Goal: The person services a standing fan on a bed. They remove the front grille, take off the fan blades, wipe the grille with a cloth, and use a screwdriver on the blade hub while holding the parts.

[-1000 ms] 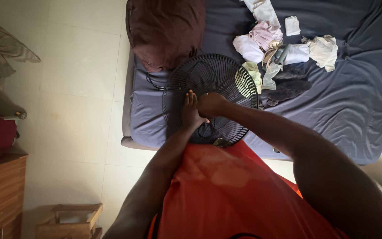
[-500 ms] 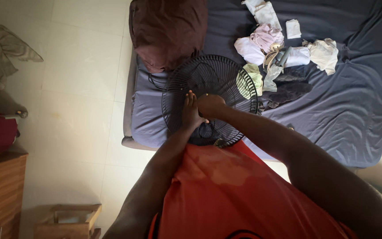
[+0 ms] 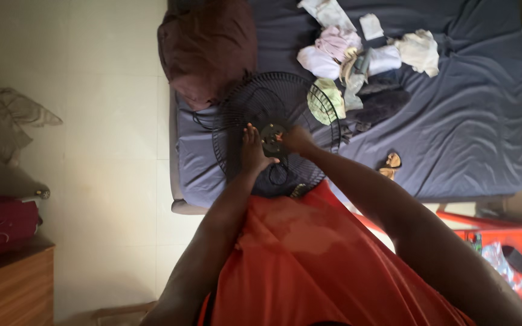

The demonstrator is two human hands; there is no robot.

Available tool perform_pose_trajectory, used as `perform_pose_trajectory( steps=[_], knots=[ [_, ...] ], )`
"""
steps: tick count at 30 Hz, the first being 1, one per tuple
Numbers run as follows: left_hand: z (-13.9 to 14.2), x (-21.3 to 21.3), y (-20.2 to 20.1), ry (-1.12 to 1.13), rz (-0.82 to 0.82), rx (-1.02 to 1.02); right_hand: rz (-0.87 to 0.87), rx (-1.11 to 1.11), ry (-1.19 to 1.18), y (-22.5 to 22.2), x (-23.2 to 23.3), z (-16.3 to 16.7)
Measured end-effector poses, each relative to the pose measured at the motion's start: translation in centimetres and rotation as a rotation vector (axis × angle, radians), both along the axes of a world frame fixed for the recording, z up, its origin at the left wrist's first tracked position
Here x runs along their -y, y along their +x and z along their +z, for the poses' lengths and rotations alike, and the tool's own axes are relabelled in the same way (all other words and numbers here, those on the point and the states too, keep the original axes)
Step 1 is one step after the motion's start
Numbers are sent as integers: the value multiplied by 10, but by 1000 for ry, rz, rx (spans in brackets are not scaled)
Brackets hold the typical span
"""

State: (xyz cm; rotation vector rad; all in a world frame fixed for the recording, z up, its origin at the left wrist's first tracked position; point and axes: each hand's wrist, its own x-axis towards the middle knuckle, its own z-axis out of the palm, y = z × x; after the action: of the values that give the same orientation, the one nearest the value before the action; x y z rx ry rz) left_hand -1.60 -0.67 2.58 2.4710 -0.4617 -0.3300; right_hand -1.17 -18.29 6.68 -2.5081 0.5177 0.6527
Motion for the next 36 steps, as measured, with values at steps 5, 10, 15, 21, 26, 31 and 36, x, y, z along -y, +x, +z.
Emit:
perform_pose_trajectory(
  steps=[5,10,15,21,26,31,36],
  knots=[
    [-1,0,-3,-81,-5,108,-356,91,623,-52,31,45],
    [18,34,-23,-595,-106,-138,-650,265,1122,-127,37,111],
    [64,89,-88,-1034,-533,-572,-691,514,1064,-224,26,138],
    [74,136,-175,-1084,-640,-1086,-773,732,769,-326,30,127],
    [49,164,-241,-907,-450,-1217,-1215,784,426,-425,51,112],
    [36,196,-285,-797,-540,-1243,-1205,1041,474,-501,72,91],
    [32,250,-345,-674,-619,-1233,-1296,923,360,-570,94,69]
  ],
)
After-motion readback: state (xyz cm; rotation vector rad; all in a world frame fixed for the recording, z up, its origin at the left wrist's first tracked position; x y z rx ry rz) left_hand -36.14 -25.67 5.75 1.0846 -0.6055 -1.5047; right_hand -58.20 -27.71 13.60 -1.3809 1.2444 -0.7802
